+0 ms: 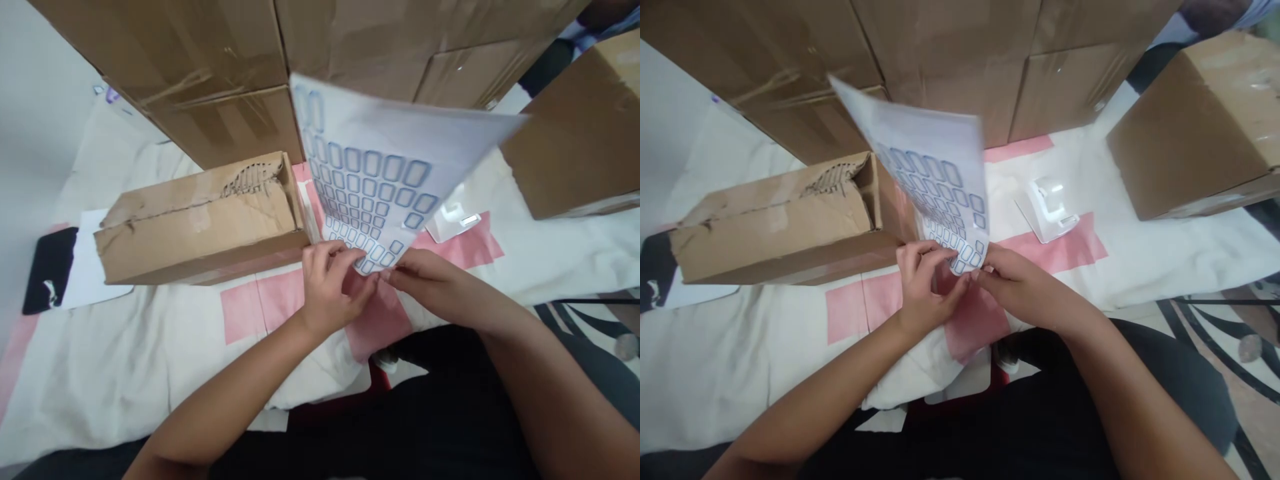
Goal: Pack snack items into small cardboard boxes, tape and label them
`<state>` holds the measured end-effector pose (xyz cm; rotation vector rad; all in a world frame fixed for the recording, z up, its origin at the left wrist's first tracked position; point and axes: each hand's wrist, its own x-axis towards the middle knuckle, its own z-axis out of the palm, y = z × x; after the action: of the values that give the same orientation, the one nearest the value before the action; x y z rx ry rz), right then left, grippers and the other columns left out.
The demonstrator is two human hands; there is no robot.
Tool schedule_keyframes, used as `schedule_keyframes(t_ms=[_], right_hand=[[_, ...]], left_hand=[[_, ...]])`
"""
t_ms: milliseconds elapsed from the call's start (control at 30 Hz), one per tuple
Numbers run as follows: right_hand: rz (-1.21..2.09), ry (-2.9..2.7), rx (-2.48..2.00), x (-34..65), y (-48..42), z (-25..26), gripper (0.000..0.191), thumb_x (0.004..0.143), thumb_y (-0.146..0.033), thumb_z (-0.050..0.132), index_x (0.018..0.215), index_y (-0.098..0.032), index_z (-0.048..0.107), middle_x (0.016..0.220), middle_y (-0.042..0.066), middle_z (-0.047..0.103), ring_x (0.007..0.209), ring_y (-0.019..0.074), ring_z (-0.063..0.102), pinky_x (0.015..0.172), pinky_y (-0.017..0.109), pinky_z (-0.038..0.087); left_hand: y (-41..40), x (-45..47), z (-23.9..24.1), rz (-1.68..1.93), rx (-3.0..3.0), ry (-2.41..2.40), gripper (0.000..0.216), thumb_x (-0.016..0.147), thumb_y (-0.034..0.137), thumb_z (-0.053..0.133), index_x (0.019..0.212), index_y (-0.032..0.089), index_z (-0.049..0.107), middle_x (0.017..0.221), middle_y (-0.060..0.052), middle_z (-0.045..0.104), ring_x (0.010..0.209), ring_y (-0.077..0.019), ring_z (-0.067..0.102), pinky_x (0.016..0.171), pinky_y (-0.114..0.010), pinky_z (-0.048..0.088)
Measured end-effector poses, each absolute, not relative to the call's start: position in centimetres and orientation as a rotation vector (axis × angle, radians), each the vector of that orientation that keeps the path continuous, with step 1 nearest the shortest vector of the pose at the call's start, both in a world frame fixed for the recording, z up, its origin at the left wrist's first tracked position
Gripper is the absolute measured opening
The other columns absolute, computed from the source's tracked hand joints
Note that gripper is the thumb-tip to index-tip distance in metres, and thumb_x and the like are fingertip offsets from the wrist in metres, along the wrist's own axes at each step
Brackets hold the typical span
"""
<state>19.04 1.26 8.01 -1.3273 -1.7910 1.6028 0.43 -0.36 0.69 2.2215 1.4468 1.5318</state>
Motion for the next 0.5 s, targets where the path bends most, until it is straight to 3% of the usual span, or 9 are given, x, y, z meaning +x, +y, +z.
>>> schedule_keyframes(t_ms=[200, 500], right_hand=[[1.649, -1.839, -1.209, 18.7, 1.5, 8.3, 0.019, 0.097, -0.036, 0.056, 0.095, -0.023, 0.07, 0.102, 0.001, 0.063, 0.098, 0.0171, 0.061, 0.093, 0.031, 0.05], [1.419, -1.894, -1.314, 17.9, 1.5, 8.4, 0.029, 0.095, -0.029, 0.055, 0.068, -0.019, 0.053, 0.092, 0.003, 0.056, 0.093, 0.0176, 0.057, 0.088, 0.033, 0.047]], left_hand=[[-0.7, 0.1, 0.8, 1.492, 2.251, 1.367, 0.016, 0.089, 0.028, 0.067, 0.103, 0.021, 0.065, 0.092, -0.004, 0.069, 0.084, -0.0185, 0.059, 0.076, -0.036, 0.038], [-0.8, -0.2, 1.0, 1.376, 2.206, 1.321, 0.011, 0.097, 0.023, 0.055, 0.095, 0.02, 0.066, 0.086, -0.002, 0.07, 0.08, -0.0158, 0.058, 0.075, -0.036, 0.033]])
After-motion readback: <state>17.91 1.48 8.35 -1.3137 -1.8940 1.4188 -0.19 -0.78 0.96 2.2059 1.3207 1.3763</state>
